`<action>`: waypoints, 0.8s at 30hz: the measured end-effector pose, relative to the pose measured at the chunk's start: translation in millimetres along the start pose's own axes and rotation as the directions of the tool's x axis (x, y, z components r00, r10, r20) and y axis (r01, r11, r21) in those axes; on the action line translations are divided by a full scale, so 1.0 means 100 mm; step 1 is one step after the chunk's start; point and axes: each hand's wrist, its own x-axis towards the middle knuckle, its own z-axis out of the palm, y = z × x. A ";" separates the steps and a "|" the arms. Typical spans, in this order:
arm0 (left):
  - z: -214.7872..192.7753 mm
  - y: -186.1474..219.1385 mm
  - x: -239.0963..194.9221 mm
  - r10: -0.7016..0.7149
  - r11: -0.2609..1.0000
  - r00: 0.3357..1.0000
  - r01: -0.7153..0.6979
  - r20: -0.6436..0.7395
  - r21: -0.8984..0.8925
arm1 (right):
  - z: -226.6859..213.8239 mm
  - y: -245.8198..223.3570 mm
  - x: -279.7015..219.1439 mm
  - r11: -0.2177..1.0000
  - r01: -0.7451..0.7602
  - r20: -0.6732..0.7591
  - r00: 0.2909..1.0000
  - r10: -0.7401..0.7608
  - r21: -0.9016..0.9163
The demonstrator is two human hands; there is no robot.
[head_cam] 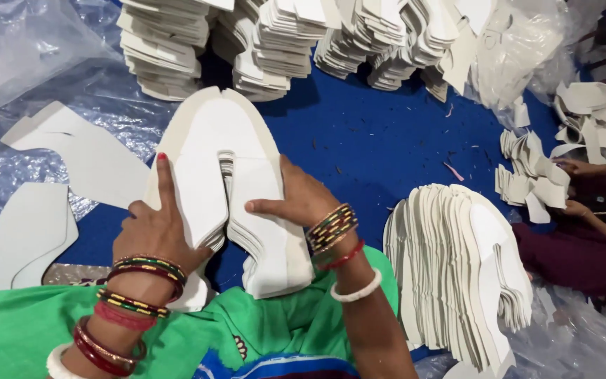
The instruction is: The person sorts and stacks white shoe upper components on a blue floor.
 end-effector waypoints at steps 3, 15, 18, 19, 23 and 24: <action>0.05 0.02 0.00 0.007 1.000 0.999 -0.007 -0.035 -0.005 | -0.14 -0.12 0.12 0.978 -0.164 0.102 0.979 0.178 -0.127; 0.04 0.02 -0.03 -0.015 1.000 0.998 0.015 -0.057 -0.006 | -0.01 -0.90 1.46 0.656 0.293 0.404 0.915 0.020 -0.696; 0.02 -0.01 0.01 0.045 0.999 0.988 -0.040 -0.146 0.033 | 0.12 -0.75 1.60 0.637 0.288 0.383 0.923 0.014 -0.715; 0.03 -0.03 0.01 0.038 0.999 0.989 -0.034 -0.144 0.029 | 0.06 -0.77 1.49 0.635 0.295 0.390 0.921 0.011 -0.714; 0.07 -0.05 -0.02 0.089 0.993 0.982 -0.100 -0.166 -0.059 | -0.06 -0.78 1.26 0.710 0.313 0.421 0.907 -0.025 -0.631; 0.09 -0.03 -0.04 0.082 0.995 0.991 -0.088 -0.109 -0.052 | -0.06 -0.75 1.22 0.699 0.335 0.419 0.906 -0.056 -0.631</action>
